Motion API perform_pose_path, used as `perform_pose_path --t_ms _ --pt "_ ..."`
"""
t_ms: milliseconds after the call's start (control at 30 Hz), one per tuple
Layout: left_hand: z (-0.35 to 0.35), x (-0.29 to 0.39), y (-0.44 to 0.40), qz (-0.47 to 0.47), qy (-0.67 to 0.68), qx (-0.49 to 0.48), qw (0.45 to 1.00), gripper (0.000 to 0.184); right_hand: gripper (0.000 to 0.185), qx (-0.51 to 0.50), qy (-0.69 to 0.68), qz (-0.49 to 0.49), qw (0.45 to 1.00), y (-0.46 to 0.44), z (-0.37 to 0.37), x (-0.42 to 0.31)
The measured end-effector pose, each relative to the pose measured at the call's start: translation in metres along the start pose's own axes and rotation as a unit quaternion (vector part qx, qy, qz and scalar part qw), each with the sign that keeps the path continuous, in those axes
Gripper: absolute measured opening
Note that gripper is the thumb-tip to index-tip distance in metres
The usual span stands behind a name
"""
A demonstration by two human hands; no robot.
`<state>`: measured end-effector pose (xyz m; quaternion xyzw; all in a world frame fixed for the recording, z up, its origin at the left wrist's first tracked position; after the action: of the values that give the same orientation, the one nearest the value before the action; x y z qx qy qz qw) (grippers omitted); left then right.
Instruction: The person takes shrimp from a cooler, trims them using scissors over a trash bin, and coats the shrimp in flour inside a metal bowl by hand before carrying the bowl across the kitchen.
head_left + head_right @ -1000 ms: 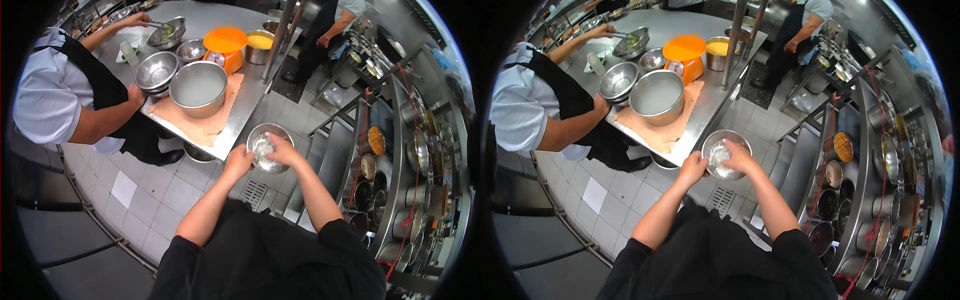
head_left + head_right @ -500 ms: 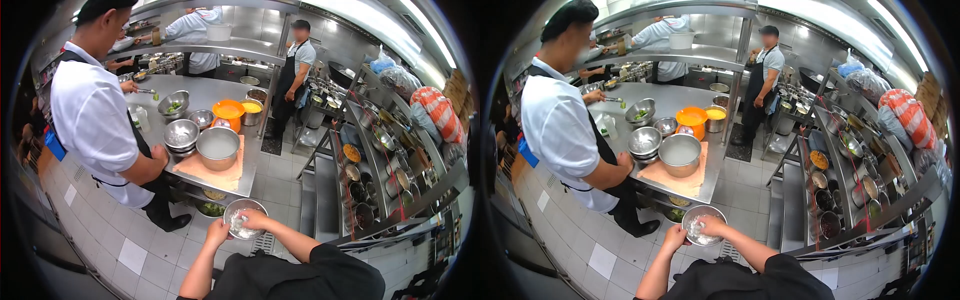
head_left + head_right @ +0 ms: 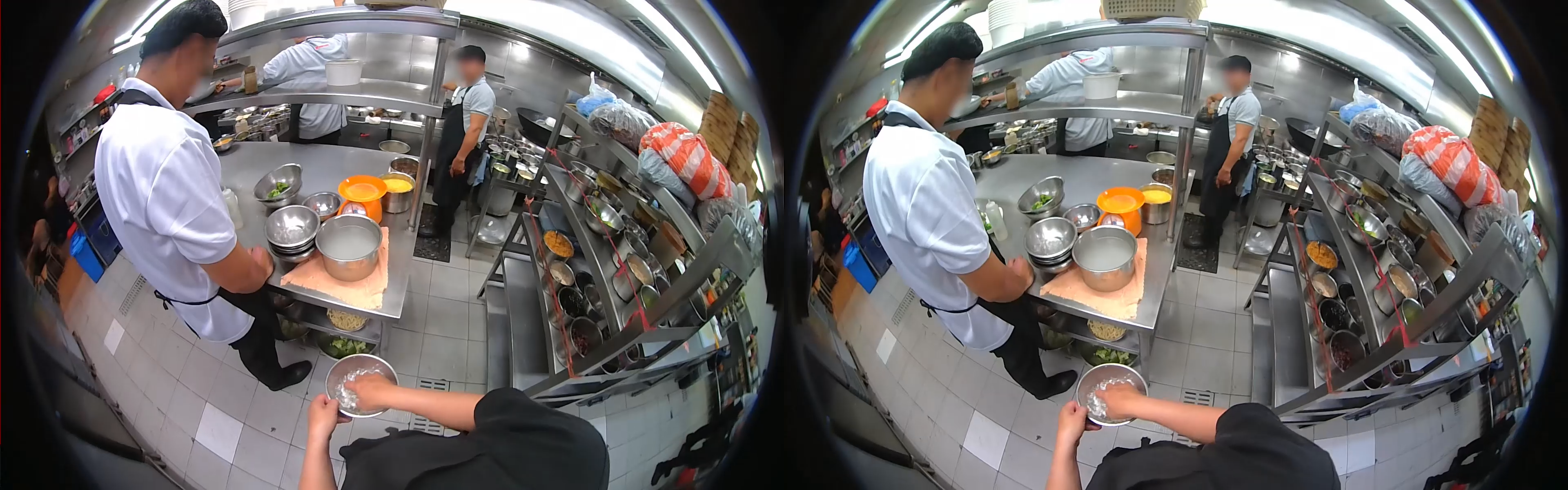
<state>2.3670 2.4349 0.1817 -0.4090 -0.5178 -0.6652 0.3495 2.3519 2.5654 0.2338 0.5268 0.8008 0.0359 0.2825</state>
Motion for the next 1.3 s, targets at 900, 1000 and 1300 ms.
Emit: perform_pose_path --t_ms 900,1000,1300 --pt "-0.022 -0.009 0.053 0.000 -0.053 0.032 0.998 0.009 0.078 -0.012 -0.003 0.051 0.999 0.020 0.048 -0.028" --pt "-0.071 -0.011 0.073 -0.014 -0.063 0.049 0.997 0.009 0.076 -0.057 -0.058 0.043 0.996 -0.014 0.078 -0.062" --pt "-0.319 -0.011 0.155 0.020 0.010 0.162 0.987 0.010 0.062 -0.051 0.032 -0.062 0.996 -0.123 0.131 -0.304"
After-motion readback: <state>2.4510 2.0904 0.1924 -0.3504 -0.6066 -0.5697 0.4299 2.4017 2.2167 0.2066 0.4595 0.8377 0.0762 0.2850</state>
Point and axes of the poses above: each hand's wrist, its own y-axis away from the middle knuckle, its own z-axis out of the palm, x = y × z, the point moved 10 cm from there along -y, towards the middle knuckle, and after that the axes turned 5 degrees about -x, right-handed, at the moved point
